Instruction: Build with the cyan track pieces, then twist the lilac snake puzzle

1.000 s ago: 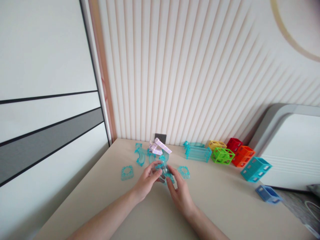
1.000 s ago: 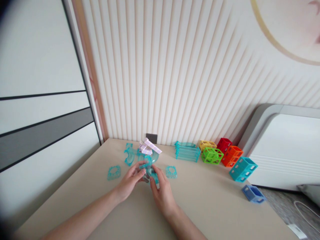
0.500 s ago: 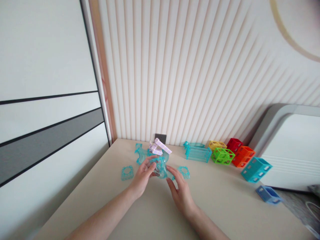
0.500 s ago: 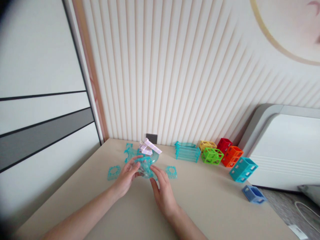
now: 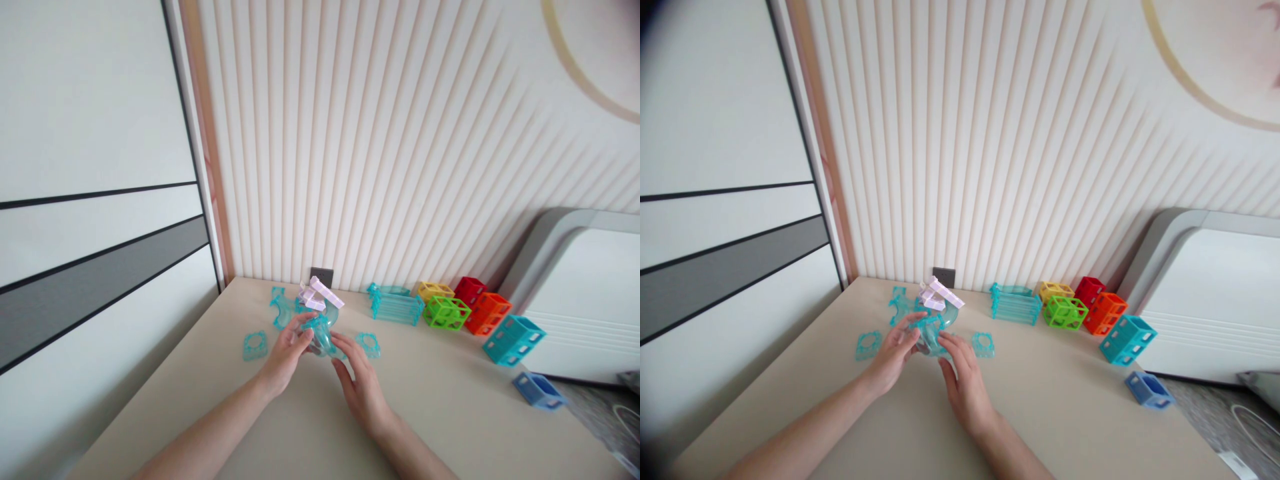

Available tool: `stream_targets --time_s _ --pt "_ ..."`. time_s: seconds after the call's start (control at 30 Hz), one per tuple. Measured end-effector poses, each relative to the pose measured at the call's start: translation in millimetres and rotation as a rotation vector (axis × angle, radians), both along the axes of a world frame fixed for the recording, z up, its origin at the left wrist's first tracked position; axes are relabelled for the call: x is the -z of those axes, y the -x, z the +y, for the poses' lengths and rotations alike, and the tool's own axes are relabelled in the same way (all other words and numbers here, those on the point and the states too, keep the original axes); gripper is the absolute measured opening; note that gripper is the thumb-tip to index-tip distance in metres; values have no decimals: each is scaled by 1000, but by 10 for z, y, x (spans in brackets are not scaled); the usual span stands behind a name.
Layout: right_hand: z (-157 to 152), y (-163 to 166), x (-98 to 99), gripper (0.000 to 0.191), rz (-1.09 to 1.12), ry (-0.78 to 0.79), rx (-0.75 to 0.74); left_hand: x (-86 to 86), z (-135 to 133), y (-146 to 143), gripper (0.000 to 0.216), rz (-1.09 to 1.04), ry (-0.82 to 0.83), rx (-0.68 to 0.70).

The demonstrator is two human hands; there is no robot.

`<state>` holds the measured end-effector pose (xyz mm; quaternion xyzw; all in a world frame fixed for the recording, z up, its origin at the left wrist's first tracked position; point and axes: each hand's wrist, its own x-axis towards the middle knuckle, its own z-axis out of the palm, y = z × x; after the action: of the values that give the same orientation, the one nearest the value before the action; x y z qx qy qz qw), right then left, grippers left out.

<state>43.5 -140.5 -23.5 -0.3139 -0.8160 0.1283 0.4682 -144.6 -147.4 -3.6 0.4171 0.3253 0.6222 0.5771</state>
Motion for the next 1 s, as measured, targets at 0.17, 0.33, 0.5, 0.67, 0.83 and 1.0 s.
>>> stream_targets --time_s 0.17,0.33,0.5,0.67,0.83,1.0 --pt "4 14 -16 36 5 -9 9 0 -14 -7 41 21 -9 -1" --pt "13 15 -13 36 -8 -22 -2 12 -24 0 41 28 -11 17" --pt "9 -4 -27 41 -46 -55 -19 20 -33 16 40 23 -47 40" --pt "18 -15 -54 44 -84 -120 -28 11 -36 21 45 -38 -59 83" --pt "18 -25 -83 43 -123 -146 -28 3 -35 18 51 -103 -16 61" --pt "13 -40 -81 44 -132 -155 -30 -14 -42 21 51 -176 -1 104"
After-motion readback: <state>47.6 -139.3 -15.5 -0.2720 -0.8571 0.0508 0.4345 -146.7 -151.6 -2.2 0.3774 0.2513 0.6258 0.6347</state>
